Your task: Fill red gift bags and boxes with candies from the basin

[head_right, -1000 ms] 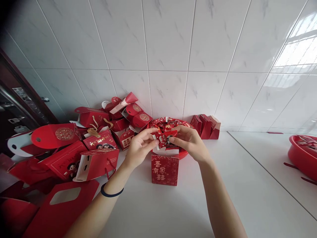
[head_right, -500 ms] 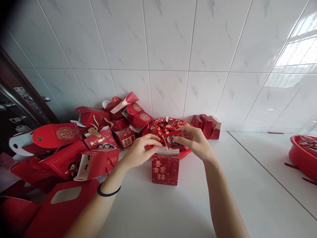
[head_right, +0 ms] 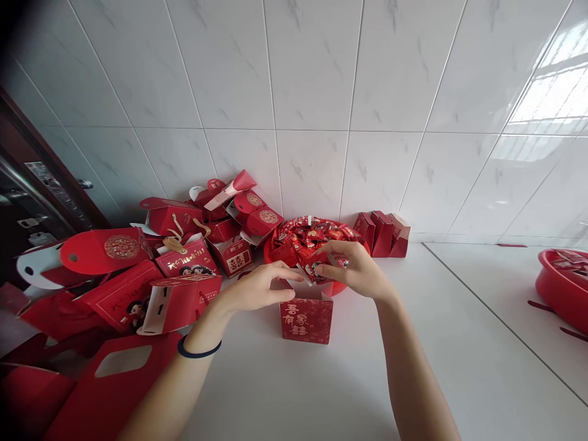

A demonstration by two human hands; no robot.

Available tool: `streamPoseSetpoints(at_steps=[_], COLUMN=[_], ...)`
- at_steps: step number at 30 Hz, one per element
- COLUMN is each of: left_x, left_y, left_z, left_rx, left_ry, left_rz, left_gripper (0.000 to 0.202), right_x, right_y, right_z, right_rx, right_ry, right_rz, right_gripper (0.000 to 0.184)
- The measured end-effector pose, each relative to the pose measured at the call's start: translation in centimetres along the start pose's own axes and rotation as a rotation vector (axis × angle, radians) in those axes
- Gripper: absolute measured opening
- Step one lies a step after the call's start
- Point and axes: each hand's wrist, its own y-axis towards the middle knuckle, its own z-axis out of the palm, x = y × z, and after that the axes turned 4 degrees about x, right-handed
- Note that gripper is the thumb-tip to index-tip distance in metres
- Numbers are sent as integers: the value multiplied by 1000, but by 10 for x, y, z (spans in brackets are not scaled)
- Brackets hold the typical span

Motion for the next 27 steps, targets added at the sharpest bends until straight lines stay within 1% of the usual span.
streamPoseSetpoints(at_steps=[3,6,11,14,17,19,22,25,27], left_x=[2,5,6,4,2,0,0,0,1], left_y=[1,2,2,2,2,2,2,1,1], left_z=[-3,-4,-4,-5,-5,-5,-5,-5,-5], left_rx=[46,64,89,95,108,113,101,98,100], left_ry=[-20,-38,-141,-153,-172,-191,-197,-194,-200], left_rz=[7,-5,-40,-67,-48,-50,-88,-93,-93], left_gripper=[36,37,57,60,58,57,55,51,49], right_x=[-1,-2,-2,-3,-5,-6,-6,-5,-4], right_y=[2,3,0,0,2,3,4,4,4], right_z=[4,5,1,3,9,12,13,13,14], right_rx=[67,120,190,176,167,159,121,62,51], right_ry=[-62,-138,-212,-240,-252,-254,-248,-208,-167], right_rz=[-27,-39,-8,-14,-29,-65,-106,-69,-37], right_gripper=[13,14,15,14,14,13,10,8,9])
